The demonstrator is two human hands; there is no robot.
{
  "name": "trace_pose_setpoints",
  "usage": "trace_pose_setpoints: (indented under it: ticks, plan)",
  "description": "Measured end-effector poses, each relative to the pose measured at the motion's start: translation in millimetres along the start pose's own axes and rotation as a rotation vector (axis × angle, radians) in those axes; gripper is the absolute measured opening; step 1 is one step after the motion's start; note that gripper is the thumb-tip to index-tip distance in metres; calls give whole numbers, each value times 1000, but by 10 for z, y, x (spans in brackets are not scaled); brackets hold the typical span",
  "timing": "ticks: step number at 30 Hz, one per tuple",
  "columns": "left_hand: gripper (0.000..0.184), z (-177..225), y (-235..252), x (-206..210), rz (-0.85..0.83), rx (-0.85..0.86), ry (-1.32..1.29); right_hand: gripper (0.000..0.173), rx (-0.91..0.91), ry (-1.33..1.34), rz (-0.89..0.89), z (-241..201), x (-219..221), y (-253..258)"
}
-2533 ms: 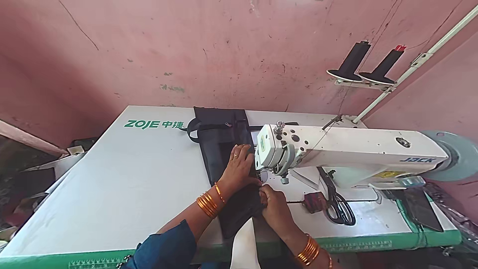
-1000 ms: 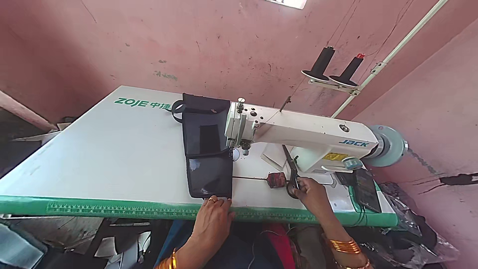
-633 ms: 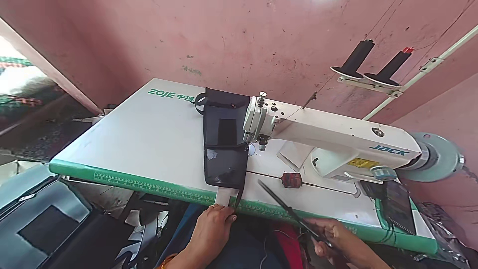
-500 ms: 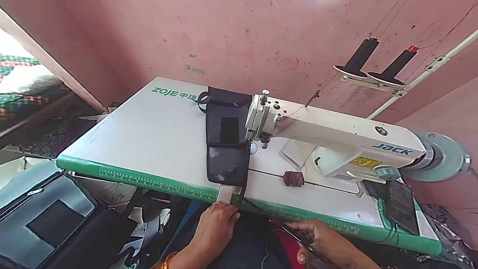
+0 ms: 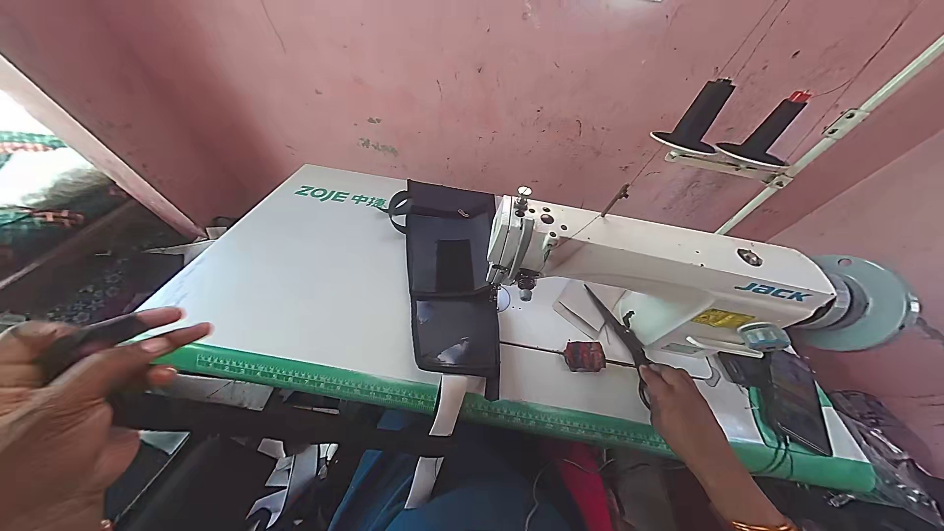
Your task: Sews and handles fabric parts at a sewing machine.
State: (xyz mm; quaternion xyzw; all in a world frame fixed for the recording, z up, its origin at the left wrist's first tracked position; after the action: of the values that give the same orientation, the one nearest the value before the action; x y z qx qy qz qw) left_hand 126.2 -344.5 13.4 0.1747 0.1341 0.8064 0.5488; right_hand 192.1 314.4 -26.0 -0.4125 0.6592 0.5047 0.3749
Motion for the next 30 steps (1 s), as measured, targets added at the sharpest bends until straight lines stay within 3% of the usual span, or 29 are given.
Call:
trace_pose_setpoints:
  ticks: [2, 3, 6, 9, 11, 14, 17, 20, 23, 26, 30]
  plan:
    - [46, 172, -52, 876, -306, 6, 170, 26, -89, 49, 87, -449, -8, 12]
    - [48, 131, -136, 1313, -440, 28, 207, 26, -151, 161, 95, -758, 29, -6]
    - [26, -173, -501, 2459, -858, 259, 229, 25, -266, 540, -116, -1551, 504, -12]
    - [10, -522, -891, 3102, -1156, 304, 251, 20, -209, 698, -203, -1826, 828, 100]
    - [24, -728, -1076, 3231, -1283, 224, 335, 16, -126, 770, -200, -1832, 812, 165]
    - [43, -850, -1162, 3150, -1194, 225, 361, 14, 52, 953, -312, -1739, 860, 182]
    - [40, -888, -1069, 2983, -955, 208, 144, 7, 329, 1089, -420, -1617, 978, 150]
    - [27, -909, -1051, 2926, -888, 222, 71, 6, 552, 1223, -456, -1534, 1030, 120]
    - [24, -805, -1148, 3044, -986, 391, 199, 10, 619, 1231, -482, -1545, 1057, 126]
    - [22, -750, -1276, 3187, -1065, 500, 413, 25, 680, 1235, -457, -1551, 1058, 125]
    - [19, -600, -1413, 3177, -855, 913, 463, 29, 751, 1182, -328, -1481, 1018, 57]
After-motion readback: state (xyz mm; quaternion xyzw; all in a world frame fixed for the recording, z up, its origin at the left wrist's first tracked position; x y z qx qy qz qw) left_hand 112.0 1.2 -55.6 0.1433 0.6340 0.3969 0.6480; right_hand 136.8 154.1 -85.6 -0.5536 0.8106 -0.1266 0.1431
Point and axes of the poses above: each hand's wrist, its own y-axis towards the middle knuckle, its own x-axis out of the palm, z = x × y, the point moved 9 cm from there along y, towards the middle knuckle, and after that the axes turned 10 degrees about x, right-handed, at the moved point
